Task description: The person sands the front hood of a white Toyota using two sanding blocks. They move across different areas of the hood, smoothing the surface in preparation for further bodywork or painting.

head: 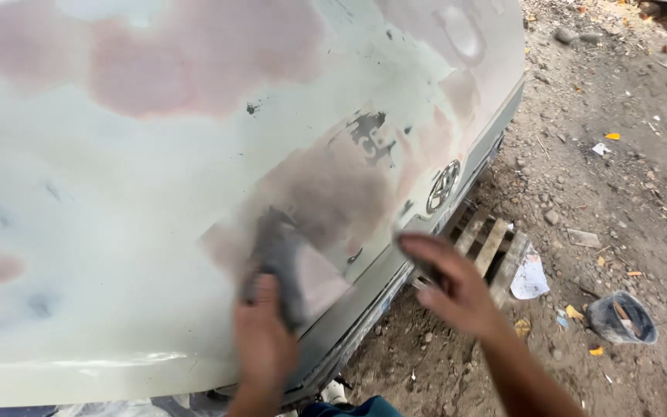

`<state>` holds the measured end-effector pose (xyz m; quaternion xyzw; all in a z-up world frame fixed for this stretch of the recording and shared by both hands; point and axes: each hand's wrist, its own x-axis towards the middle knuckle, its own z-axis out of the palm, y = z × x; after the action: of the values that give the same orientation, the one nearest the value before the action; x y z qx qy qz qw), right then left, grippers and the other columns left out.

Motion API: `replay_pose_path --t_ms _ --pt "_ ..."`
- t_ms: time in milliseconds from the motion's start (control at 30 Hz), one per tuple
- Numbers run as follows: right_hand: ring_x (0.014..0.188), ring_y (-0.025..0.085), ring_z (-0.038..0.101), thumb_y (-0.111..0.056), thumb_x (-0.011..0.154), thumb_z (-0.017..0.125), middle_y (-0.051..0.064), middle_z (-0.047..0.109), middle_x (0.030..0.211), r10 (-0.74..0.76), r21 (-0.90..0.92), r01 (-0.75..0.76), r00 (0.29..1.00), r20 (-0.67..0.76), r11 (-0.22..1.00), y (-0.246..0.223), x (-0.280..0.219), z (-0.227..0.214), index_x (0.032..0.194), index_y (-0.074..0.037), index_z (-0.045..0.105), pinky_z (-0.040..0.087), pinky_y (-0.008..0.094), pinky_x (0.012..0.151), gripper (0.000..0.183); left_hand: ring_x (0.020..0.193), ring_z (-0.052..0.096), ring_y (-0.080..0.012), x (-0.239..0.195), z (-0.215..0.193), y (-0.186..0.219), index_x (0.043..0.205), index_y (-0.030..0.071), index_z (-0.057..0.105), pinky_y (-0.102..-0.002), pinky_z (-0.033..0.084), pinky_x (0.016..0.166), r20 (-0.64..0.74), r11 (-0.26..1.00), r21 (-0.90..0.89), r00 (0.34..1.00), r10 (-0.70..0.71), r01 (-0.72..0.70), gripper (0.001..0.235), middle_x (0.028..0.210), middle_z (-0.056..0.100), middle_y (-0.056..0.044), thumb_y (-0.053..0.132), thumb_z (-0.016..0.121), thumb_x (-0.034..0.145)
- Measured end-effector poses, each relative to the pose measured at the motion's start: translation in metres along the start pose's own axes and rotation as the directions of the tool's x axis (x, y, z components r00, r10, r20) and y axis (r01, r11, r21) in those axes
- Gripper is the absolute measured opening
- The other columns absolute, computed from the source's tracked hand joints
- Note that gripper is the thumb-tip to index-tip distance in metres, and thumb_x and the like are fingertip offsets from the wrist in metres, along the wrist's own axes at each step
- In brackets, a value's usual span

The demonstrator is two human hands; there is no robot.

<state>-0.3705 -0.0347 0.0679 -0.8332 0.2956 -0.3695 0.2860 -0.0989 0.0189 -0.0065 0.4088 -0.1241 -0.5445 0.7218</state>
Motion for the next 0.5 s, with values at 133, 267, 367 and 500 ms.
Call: replay_pose_path --t_ms 133,267,367,500 --pt "0.145 0.04 0.058 -0.05 0.109 0.054 0.023 0.058 0.153 -0.088 0.114 0.097 0.993 -0.08 0.989 -0.063 -0.031 0.044 0.146 -0.008 0.058 0.049 0.051 0.126 0.056 0.104 0.069 -0.0196 -0.028 0.02 -0.04 0.134 0.001 0.059 -0.034 0.056 0.092 0.194 0.982 -0.1 0.971 -0.139 0.161 0.039 0.119 0.071 -0.01 0.019 0.055 0.099" --pt "0.138 0.041 0.058 -0.042 0.102 0.06 0.024 0.06 0.146 0.142 0.021 -0.141 0.987 -0.081 0.99 -0.061 -0.052 0.052 0.137 -0.001 0.063 0.049 0.05 0.113 0.054 0.108 0.068 -0.0229 -0.029 0.006 -0.045 0.137 -0.004 0.056 -0.038 0.056 0.096 0.374 0.923 -0.306 0.921 -0.108 0.233 0.039 0.122 0.069 -0.014 0.012 0.055 0.102" --pt "0.13 0.034 0.065 -0.041 0.096 0.061 0.019 0.064 0.141 0.239 -0.15 -0.24 0.971 -0.023 0.959 -0.046 -0.069 0.044 0.135 -0.005 0.066 0.056 0.045 0.108 0.053 0.107 0.068 -0.0227 -0.027 -0.003 -0.045 0.137 -0.004 0.057 -0.038 0.057 0.095 0.392 0.925 -0.305 0.915 -0.094 0.225 0.038 0.121 0.069 -0.014 0.011 0.056 0.103" --pt "0.131 0.032 0.064 -0.037 0.097 0.06 0.018 0.065 0.142 0.292 -0.208 -0.341 0.928 -0.231 0.917 -0.066 -0.074 0.033 0.138 -0.007 0.062 0.051 0.046 0.112 0.051 0.09 0.065 -0.0267 -0.032 -0.021 -0.055 0.14 -0.001 0.062 -0.039 0.054 0.081 0.427 0.992 0.101 0.898 -0.108 0.071 0.037 0.11 0.068 -0.021 0.012 0.058 0.106"
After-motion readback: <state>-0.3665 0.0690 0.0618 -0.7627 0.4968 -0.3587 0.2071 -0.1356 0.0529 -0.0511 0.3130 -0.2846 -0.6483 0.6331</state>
